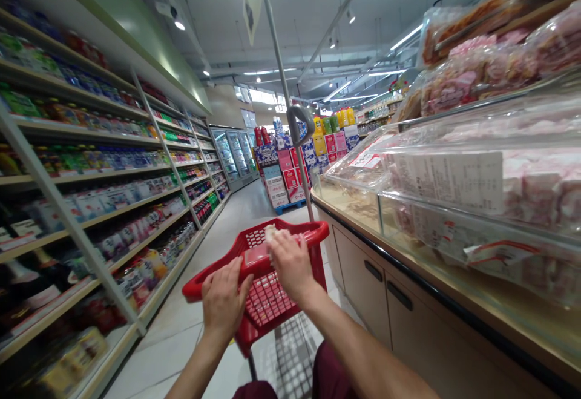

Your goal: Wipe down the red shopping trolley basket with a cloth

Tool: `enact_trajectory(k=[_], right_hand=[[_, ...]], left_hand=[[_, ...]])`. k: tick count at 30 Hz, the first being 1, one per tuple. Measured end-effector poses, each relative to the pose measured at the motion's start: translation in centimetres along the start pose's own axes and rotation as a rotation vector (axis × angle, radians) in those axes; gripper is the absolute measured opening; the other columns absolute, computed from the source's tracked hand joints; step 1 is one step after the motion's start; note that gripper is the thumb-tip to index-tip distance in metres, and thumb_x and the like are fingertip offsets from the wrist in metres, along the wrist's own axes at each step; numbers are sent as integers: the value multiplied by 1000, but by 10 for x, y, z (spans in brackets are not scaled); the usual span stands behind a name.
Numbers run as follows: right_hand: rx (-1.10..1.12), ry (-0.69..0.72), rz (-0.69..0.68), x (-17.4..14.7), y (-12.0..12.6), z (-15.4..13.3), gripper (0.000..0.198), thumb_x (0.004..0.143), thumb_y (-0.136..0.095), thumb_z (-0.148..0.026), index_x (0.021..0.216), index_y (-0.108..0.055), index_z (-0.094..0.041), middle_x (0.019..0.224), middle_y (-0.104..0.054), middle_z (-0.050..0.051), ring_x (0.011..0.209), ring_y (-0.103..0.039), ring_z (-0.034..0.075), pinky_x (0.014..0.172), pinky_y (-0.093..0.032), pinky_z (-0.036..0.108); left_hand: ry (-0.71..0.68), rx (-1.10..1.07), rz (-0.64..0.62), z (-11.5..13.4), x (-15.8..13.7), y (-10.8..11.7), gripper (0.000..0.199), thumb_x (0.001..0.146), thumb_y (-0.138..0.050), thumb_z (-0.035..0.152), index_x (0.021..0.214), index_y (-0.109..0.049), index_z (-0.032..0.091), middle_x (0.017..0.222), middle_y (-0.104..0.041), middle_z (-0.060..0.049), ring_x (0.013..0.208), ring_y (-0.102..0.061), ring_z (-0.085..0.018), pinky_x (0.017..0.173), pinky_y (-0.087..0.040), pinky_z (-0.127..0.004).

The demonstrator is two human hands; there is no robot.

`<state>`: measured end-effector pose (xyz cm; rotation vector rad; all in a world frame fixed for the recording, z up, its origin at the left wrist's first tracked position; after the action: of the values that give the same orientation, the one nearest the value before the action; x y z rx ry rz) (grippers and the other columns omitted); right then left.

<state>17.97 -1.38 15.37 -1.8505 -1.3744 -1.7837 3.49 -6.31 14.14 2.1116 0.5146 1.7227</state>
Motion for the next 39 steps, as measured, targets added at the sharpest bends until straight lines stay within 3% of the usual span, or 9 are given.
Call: enact_trajectory(k=[3, 8, 14, 18, 28, 31, 34, 37, 39], right_hand=[[35, 117, -26, -3, -5, -21, 29, 86, -42, -26, 113, -52, -30, 117, -57, 1, 113, -45, 16, 101, -16, 40], [7, -149, 23, -3, 5, 18, 32, 86, -37, -18, 112, -54, -25, 114, -58, 6, 107, -50, 18, 95, -25, 42], [43, -64, 24, -7, 0, 31, 31, 86, -35, -18, 110, -55, -22, 117, -56, 7, 110, -49, 17, 94, -30, 39], [122, -24, 5, -2, -14, 34, 29, 85, -38, -18, 107, -56, -21, 115, -57, 6, 108, -50, 16, 93, -33, 37], [165, -225, 35, 23, -14, 98, 28, 80, -40, -18, 100, -60, -17, 101, -63, 7, 94, -57, 18, 86, -42, 34], [167, -181, 48, 18, -6, 80, 28, 80, -40, -18, 100, -60, -18, 107, -61, 8, 102, -54, 18, 89, -39, 35], [204, -59, -24, 10, -11, 30, 27, 82, -41, -19, 101, -59, -21, 111, -59, 6, 109, -49, 18, 95, -32, 40], [267, 47, -155, 8, -20, -8, 25, 83, -42, -18, 100, -59, -25, 105, -63, 2, 103, -53, 15, 98, -26, 42], [276, 0, -162, 12, -17, -1, 25, 82, -42, -18, 100, -58, -24, 100, -65, 2, 96, -56, 15, 99, -22, 44]], left_hand=[[-9, 4, -6, 1, 0, -1, 38, 81, -44, 32, 112, -51, 12, 107, -62, -12, 95, -55, -22, 84, -33, -37], [18, -5, -39, 0, 1, -2, 38, 82, -42, 33, 113, -51, 14, 109, -61, -11, 97, -55, -22, 85, -34, -38], [39, -29, -234, -25, 4, -4, 41, 79, -44, 36, 115, -50, 18, 120, -53, -11, 107, -49, -23, 90, -35, -40], [165, -35, -389, -51, 8, -6, 38, 80, -41, 37, 109, -53, 15, 106, -61, -10, 99, -53, -22, 88, -37, -39], [134, -176, -396, -11, 20, -5, 37, 79, -43, 27, 113, -50, 17, 113, -58, -9, 103, -53, -19, 90, -38, -35], [309, -283, -402, -28, 16, -8, 38, 79, -41, 37, 108, -53, 16, 111, -59, -9, 101, -54, -20, 88, -41, -35], [440, -441, -399, -34, 9, -17, 42, 80, -35, 46, 99, -56, 15, 103, -62, -9, 97, -56, -20, 84, -43, -37], [423, -513, -354, -19, 4, -18, 42, 82, -32, 45, 101, -54, 15, 107, -59, -9, 103, -52, -21, 90, -39, -42], [376, -514, -357, -5, 1, -18, 41, 82, -32, 43, 106, -52, 16, 114, -56, -9, 110, -47, -22, 96, -32, -47]])
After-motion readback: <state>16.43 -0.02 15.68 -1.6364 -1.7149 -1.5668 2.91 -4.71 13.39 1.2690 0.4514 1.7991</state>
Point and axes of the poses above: each hand's wrist, its own x-axis towards the middle knuckle, its own y-axis out of the back of the hand, z = x × y, the point moved 6 cm from there along x, towards the middle knuckle
